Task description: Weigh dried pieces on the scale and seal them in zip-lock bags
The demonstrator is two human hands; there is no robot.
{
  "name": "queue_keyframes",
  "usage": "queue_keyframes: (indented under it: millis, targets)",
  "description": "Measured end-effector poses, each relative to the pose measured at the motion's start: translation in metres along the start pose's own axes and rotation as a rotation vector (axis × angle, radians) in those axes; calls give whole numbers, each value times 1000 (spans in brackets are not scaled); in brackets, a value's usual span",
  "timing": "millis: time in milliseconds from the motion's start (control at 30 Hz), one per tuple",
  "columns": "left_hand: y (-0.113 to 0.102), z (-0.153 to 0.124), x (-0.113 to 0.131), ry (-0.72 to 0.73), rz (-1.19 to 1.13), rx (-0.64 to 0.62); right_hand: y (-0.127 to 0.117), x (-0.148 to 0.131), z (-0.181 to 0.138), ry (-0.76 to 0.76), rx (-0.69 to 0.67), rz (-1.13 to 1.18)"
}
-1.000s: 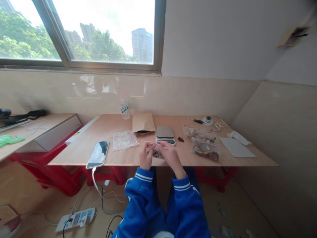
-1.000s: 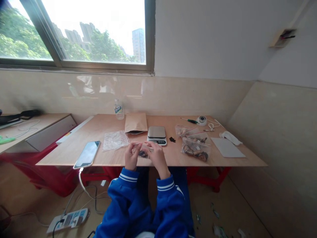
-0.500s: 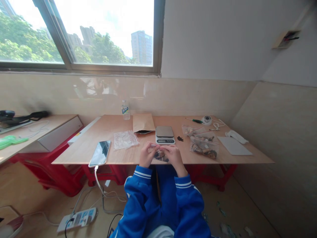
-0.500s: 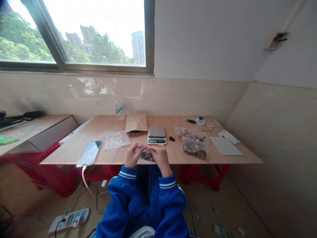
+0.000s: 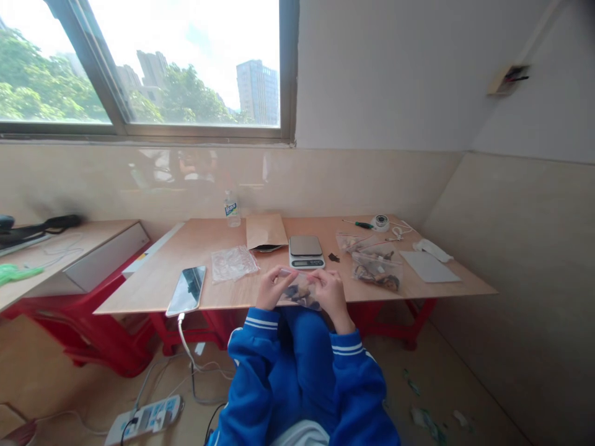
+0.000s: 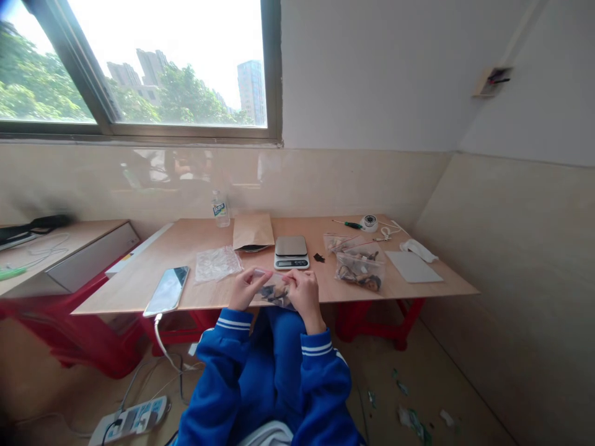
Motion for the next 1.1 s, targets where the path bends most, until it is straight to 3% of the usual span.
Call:
queue_keyframes:
  millis: [100, 267, 533, 833, 1100]
  targets:
    - [11, -1, 7, 23, 4, -65, -3, 2, -1, 8, -32, -33]
    - [5, 1, 3, 3, 27, 36, 3, -4, 3, -62, -165, 44]
    - [3, 3, 4, -6, -25, 39, 1, -23, 10, -161, -58, 62]
    - [9, -1, 1, 50, 101, 76, 6, -5, 11, -55, 44, 44]
    - [-13, 1, -2, 81, 164, 163, 27, -3, 18, -145, -74, 204]
Point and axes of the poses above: each hand's wrist, its own z-axis towards the middle knuckle, its own y-axis out of the palm, x = y × z, the point moved 10 cm from there along z, towards the middle knuckle, and after that the axes turned 2 degrees about x, right-handed, at the moved point
